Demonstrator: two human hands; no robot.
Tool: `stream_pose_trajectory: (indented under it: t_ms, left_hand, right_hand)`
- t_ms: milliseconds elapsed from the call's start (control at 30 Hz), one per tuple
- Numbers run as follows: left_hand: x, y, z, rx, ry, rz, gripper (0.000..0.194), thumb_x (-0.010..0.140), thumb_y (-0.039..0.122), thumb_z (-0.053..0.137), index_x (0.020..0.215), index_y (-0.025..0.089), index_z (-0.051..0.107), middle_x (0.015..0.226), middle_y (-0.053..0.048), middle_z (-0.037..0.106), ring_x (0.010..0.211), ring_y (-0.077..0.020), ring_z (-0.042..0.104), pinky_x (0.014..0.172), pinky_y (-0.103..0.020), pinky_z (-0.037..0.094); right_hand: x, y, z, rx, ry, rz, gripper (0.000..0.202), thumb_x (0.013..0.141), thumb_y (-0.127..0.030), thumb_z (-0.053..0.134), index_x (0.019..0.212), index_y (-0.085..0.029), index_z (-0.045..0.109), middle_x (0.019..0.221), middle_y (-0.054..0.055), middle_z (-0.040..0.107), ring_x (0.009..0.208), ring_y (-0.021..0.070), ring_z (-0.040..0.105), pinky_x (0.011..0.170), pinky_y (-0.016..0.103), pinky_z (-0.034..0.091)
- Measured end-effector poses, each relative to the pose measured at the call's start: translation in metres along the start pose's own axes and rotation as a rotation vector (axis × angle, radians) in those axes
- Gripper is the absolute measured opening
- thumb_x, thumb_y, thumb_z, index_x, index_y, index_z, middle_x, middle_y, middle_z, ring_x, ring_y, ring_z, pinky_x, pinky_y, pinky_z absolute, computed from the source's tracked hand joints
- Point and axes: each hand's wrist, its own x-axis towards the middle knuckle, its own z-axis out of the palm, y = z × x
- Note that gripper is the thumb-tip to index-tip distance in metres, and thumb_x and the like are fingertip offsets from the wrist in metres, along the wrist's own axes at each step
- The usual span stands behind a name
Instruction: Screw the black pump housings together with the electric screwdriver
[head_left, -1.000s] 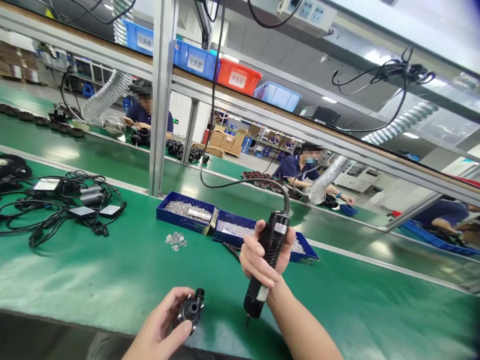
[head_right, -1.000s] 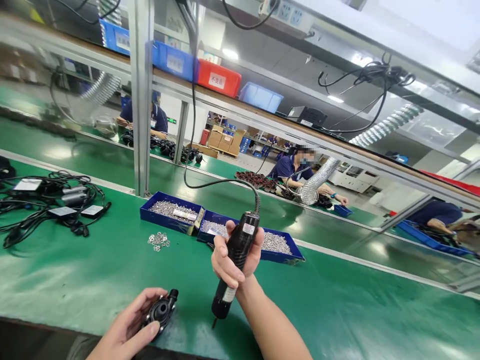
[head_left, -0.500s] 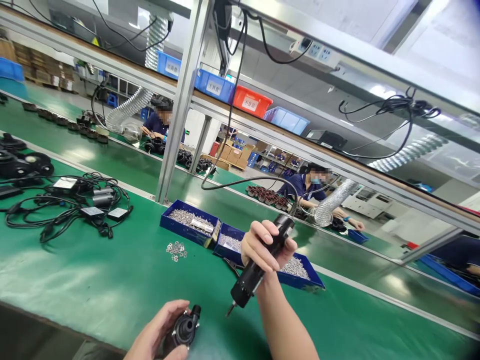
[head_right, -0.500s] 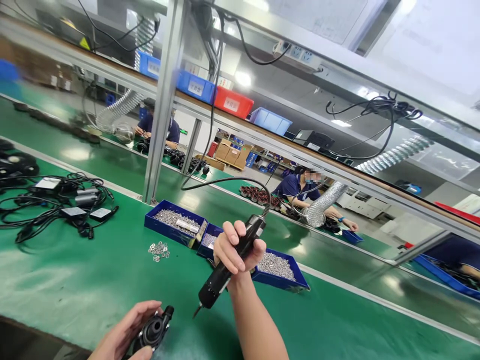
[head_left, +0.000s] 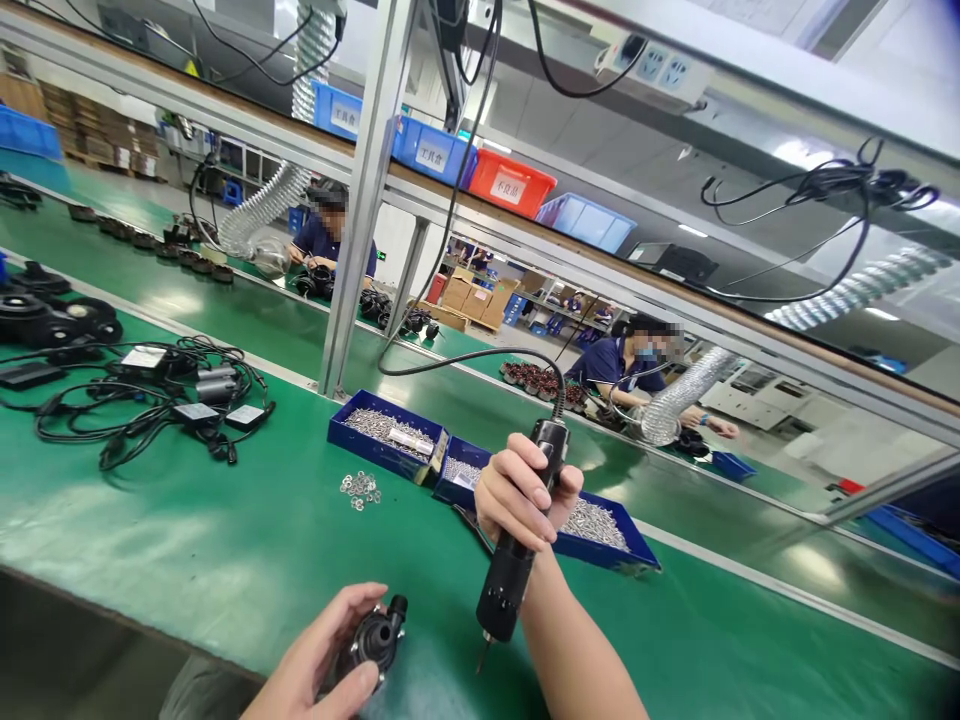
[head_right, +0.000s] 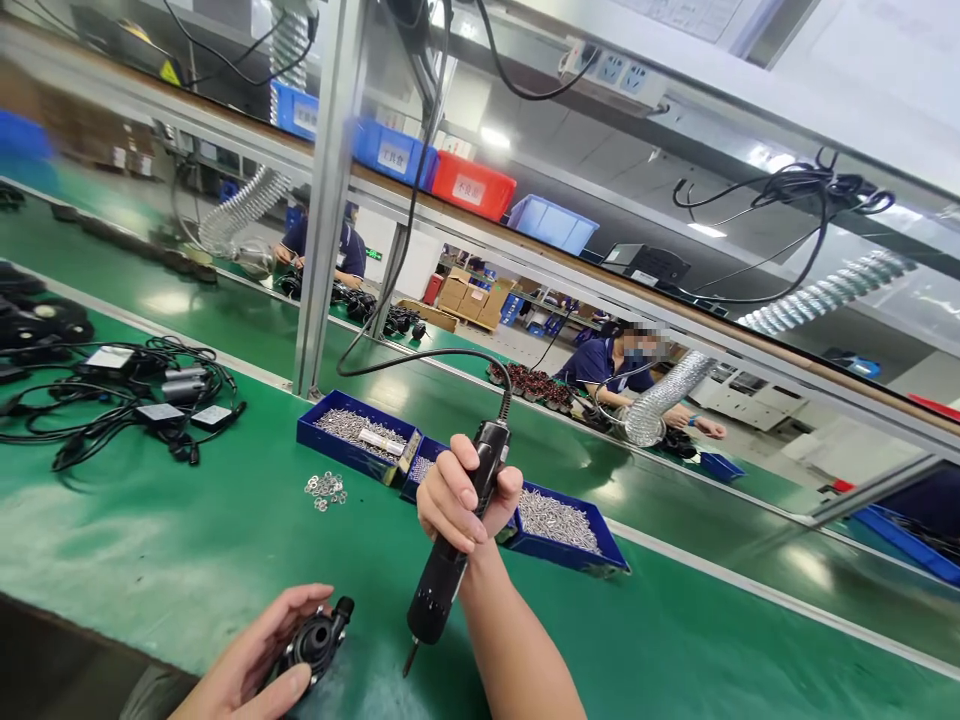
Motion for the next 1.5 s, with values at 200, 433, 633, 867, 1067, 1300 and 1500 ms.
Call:
stream_pose_trajectory:
  t_ms: [200,433,633,867,1067,1300,1500]
  left_hand:
    - [0.002,0.006,-0.004,0.072,-0.113,0.016,0.06,0.101,0.06,0.065,0.151,0.032,0.05,0.156,-0.01,0.052,0.146,-0.0333,0.046,0.125,-0.045,0.037]
    - [0.005,0.025,0.0,0.047,-0.124,0.067,0.043,0.1,0.042,0.069,0.138,0.025,0.057,0.125,-0.007,0.062,0.111,-0.0244,0.056,0.097,-0.035,0.045]
    - [0.006,0.03,0.003,0.039,-0.088,0.093,0.03,0.095,0.026,0.068,0.123,0.022,0.061,0.105,-0.002,0.058,0.095,-0.0188,0.048,0.084,-0.03,0.039]
    - [0.007,0.031,0.003,0.032,-0.086,0.072,0.027,0.092,0.023,0.069,0.117,0.02,0.061,0.101,-0.001,0.055,0.09,-0.0174,0.047,0.08,-0.029,0.038]
    - [0.007,0.026,0.003,0.029,-0.073,0.082,0.029,0.093,0.027,0.07,0.12,0.02,0.061,0.102,-0.003,0.058,0.091,-0.0188,0.049,0.082,-0.03,0.042]
    - [0.007,0.029,0.005,0.012,-0.064,0.113,0.03,0.096,0.028,0.073,0.122,0.018,0.063,0.113,-0.007,0.068,0.111,-0.0264,0.062,0.098,-0.036,0.05]
    - [0.008,0.035,0.008,-0.108,-0.065,0.14,0.04,0.096,0.032,0.078,0.127,0.017,0.059,0.12,-0.011,0.069,0.112,-0.0273,0.066,0.105,-0.041,0.051]
  right_hand:
    - [0.001,0.016,0.037,-0.385,0.296,0.084,0.049,0.109,-0.051,0.051,0.128,-0.008,0.066,0.096,0.01,0.062,0.047,0.0106,0.053,0.046,0.022,0.055]
    - [0.002,0.059,0.084,-0.693,0.416,0.148,0.049,0.096,-0.062,0.07,0.126,-0.022,0.07,0.097,0.01,0.063,0.062,0.0226,0.061,0.058,0.034,0.05]
    - [0.005,0.088,0.07,-0.835,0.371,0.139,0.038,0.096,-0.053,0.075,0.116,-0.023,0.067,0.093,0.007,0.063,0.055,0.0189,0.058,0.052,0.03,0.045]
    - [0.005,0.085,0.065,-0.855,0.359,0.137,0.032,0.1,-0.05,0.072,0.117,-0.024,0.064,0.093,0.006,0.063,0.054,0.0185,0.059,0.053,0.03,0.046]
    - [0.002,0.091,0.061,-0.86,0.381,0.119,0.026,0.103,-0.042,0.075,0.116,-0.023,0.062,0.093,0.005,0.062,0.053,0.0152,0.055,0.05,0.027,0.045]
    - [-0.005,0.101,0.065,-1.044,0.262,0.156,0.028,0.101,-0.008,0.07,0.119,-0.026,0.058,0.095,0.003,0.062,0.065,0.0152,0.061,0.052,0.024,0.05]
    - [-0.009,0.108,0.068,-1.183,0.398,0.126,0.026,0.1,-0.01,0.073,0.114,-0.025,0.058,0.096,0.004,0.06,0.072,0.0195,0.065,0.057,0.03,0.053]
